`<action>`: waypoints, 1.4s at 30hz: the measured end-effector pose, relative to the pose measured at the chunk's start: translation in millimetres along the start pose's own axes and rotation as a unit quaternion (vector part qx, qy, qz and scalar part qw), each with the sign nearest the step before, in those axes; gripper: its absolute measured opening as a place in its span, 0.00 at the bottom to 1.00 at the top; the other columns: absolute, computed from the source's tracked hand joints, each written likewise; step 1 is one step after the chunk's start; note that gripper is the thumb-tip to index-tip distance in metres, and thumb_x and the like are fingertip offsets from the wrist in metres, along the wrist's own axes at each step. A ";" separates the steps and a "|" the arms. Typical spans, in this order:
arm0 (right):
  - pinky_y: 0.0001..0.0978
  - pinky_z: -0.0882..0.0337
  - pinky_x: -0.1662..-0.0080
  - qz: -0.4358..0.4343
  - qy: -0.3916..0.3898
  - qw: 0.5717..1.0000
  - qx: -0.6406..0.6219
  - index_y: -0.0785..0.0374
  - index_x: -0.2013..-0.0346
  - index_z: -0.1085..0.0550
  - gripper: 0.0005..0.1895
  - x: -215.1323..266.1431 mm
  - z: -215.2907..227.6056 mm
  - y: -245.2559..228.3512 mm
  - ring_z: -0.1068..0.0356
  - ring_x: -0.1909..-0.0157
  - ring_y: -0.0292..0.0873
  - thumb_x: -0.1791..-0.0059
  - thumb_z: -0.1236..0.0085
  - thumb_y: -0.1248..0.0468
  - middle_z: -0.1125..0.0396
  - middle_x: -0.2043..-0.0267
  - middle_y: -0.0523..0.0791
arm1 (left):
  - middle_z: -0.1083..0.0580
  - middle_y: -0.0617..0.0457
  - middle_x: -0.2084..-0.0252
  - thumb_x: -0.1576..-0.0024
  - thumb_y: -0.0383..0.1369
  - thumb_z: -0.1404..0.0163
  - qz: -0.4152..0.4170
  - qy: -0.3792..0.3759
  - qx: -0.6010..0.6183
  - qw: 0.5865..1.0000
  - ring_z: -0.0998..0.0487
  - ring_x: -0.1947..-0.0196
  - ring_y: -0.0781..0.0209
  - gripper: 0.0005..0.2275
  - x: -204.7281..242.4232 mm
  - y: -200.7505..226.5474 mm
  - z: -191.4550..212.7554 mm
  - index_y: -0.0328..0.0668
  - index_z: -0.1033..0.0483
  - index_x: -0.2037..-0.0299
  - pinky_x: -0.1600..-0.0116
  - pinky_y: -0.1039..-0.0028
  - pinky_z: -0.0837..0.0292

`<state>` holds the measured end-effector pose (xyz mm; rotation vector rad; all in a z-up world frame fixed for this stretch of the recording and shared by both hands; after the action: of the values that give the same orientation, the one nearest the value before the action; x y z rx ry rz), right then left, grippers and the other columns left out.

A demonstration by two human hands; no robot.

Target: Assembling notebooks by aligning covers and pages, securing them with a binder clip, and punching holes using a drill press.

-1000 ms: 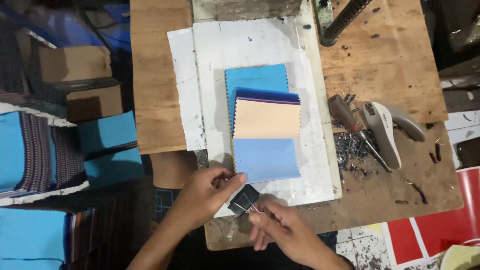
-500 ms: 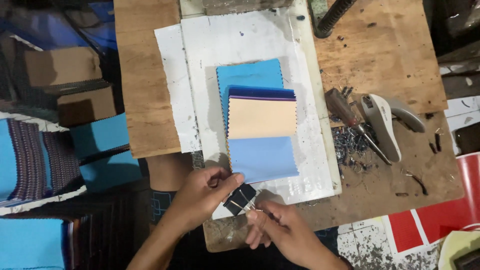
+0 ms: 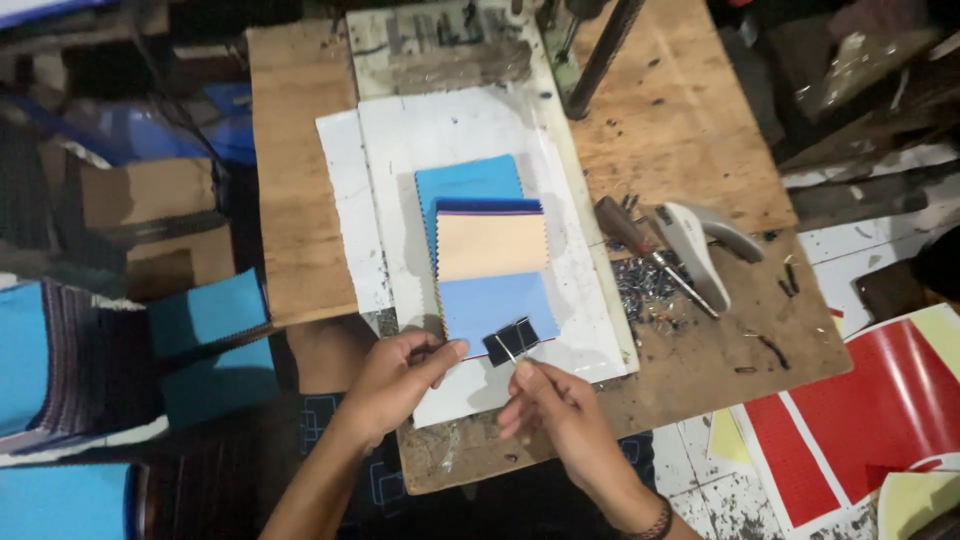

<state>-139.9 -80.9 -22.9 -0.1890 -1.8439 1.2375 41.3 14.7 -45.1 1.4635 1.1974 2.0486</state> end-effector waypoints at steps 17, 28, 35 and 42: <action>0.36 0.28 0.71 -0.005 0.069 0.996 -0.061 0.69 0.69 0.25 0.23 3.3 -22.0 3.1 0.22 0.72 0.53 0.46 0.52 0.51 0.23 0.72 0.58 | 0.28 0.59 0.78 0.42 0.47 0.43 -0.008 0.003 -0.064 0.998 0.32 0.74 0.68 0.16 5.2 10.7 1.9 0.44 0.23 0.74 0.63 0.75 0.41; 0.33 0.24 0.71 -0.050 -0.013 0.998 0.044 0.70 0.61 0.23 0.25 -7.3 -11.1 -7.3 0.25 0.80 0.48 0.49 0.53 0.48 0.21 0.69 0.55 | 0.28 0.59 0.79 0.42 0.49 0.44 -0.013 -0.008 -0.090 0.996 0.30 0.76 0.67 0.18 3.8 16.1 4.9 0.45 0.25 0.77 0.63 0.74 0.38; 0.24 0.34 0.75 -0.063 0.037 0.943 0.323 0.57 0.50 0.23 0.27 -5.7 40.1 -46.9 0.36 0.81 0.37 0.48 0.58 0.43 0.28 0.78 0.44 | 0.21 0.61 0.58 0.45 0.57 0.50 0.041 0.026 -0.201 0.978 0.23 0.54 0.67 0.20 29.4 50.5 16.4 0.54 0.22 0.57 0.49 0.72 0.33; 0.65 0.34 0.40 0.273 0.104 0.914 0.281 0.74 0.37 0.35 0.26 -29.4 15.1 -148.4 0.35 0.36 0.71 0.47 0.46 0.63 0.33 0.41 0.67 | 0.36 0.26 0.35 0.40 0.39 0.46 -0.299 0.139 -0.243 0.912 0.40 0.32 0.25 0.32 26.2 140.9 9.9 0.28 0.43 0.29 0.35 0.35 0.45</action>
<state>-84.9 -180.3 78.2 -0.5156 -1.2142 1.9960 65.3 -44.7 83.5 0.4991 0.9638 1.9382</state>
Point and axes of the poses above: each hand's wrist, its own x-axis away from the middle knuckle, its own z-axis out of the back of the hand, y = z × x, the point moved 6 cm from there along -x, towards the middle knuckle
